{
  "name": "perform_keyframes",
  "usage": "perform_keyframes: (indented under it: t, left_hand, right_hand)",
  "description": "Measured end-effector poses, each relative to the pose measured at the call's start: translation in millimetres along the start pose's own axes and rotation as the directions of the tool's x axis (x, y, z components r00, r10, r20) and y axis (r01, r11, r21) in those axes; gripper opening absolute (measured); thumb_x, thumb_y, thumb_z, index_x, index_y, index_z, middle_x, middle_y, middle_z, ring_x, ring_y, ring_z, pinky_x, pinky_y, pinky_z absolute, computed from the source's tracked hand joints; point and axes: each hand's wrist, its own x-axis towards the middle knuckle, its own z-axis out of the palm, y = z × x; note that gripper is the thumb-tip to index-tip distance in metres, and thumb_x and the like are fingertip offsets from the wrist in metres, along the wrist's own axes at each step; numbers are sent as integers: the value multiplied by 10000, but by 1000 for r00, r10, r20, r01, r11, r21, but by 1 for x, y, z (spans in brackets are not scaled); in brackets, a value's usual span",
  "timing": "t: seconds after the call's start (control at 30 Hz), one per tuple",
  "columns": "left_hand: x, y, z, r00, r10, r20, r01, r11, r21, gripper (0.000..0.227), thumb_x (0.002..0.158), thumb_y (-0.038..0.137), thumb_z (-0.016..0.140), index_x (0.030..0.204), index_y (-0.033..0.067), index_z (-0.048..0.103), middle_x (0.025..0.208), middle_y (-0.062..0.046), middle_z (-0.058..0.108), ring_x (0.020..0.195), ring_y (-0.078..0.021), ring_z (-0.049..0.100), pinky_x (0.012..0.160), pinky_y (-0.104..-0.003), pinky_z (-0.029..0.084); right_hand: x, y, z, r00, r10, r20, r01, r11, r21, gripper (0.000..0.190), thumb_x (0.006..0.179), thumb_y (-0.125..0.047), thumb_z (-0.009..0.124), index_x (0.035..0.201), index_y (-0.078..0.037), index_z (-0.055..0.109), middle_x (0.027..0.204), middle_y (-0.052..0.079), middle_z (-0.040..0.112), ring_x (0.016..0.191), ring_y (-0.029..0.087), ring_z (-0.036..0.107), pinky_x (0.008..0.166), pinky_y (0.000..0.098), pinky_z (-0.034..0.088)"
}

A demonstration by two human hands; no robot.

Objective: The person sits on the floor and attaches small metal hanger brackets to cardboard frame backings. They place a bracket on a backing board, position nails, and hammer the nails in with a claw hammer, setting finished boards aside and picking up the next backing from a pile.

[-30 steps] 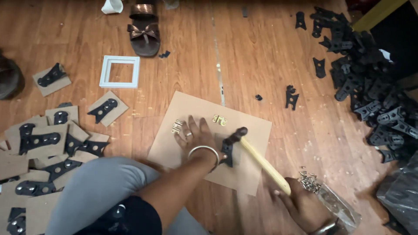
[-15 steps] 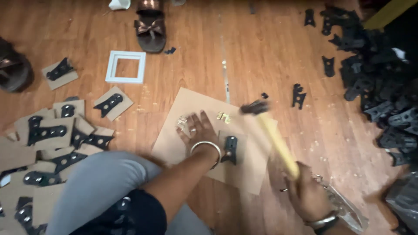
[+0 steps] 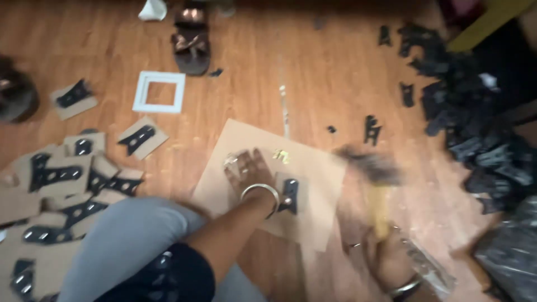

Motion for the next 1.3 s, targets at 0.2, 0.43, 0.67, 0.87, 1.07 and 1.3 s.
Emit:
perform_keyframes:
  t: [0.2,0.43,0.67,0.87,1.07,1.3]
  left_hand:
    - [-7,1,-10,1000,18,-13,-18,1000,-10,1405,706,536,900,1630,76,-53,1723,-154,-36,1584,-308,-63,1206,-641,-55]
    - [-11,3,-20,997,-39,63,40,999,-15,1583,569,596,973,1636,100,-85,1723,-162,-83,1591,-301,-83,1218,-616,-54]
    - [-15,0,-18,998,-24,54,25,1000,-18,1553,573,596,971,1638,96,-42,1720,-174,-85,1590,-301,-77,1225,-596,-63]
    - [-10,-5,-13,999,-9,33,11,998,-64,1514,587,612,951,1638,92,-7,1730,-150,-70,1591,-285,-40,1226,-602,-20]
    - [27,1,20,1000,-15,-20,12,991,-137,892,966,442,596,1615,116,78,1718,-127,-43,1588,-313,-5,1237,-636,0]
    - [17,8,-4,996,29,84,-27,999,-22,999,918,430,674,1609,22,78,1685,-274,-57,1558,-466,20,1207,-656,2]
  right_hand:
    - [18,-57,-7,768,284,574,-305,950,-63,562,972,-487,488,1361,-86,424,681,195,738,579,358,721,518,453,568]
    - [36,-38,-22,840,269,471,-300,954,-11,260,976,-294,641,1100,-75,705,818,143,762,711,237,723,647,362,576]
    - [16,41,-1,838,-93,538,-155,904,398,166,762,-206,767,900,-113,761,930,52,835,828,173,814,753,336,641]
    - [14,19,-3,809,88,581,18,985,-174,112,742,-265,879,816,-197,829,798,51,792,737,220,763,732,349,604]
    - [12,13,-3,838,219,500,-228,973,-44,492,541,-321,983,908,-117,727,797,56,819,742,169,805,697,328,639]
    - [-5,-5,21,836,92,541,-206,966,155,285,730,-263,807,984,-139,766,827,35,846,718,138,836,673,282,667]
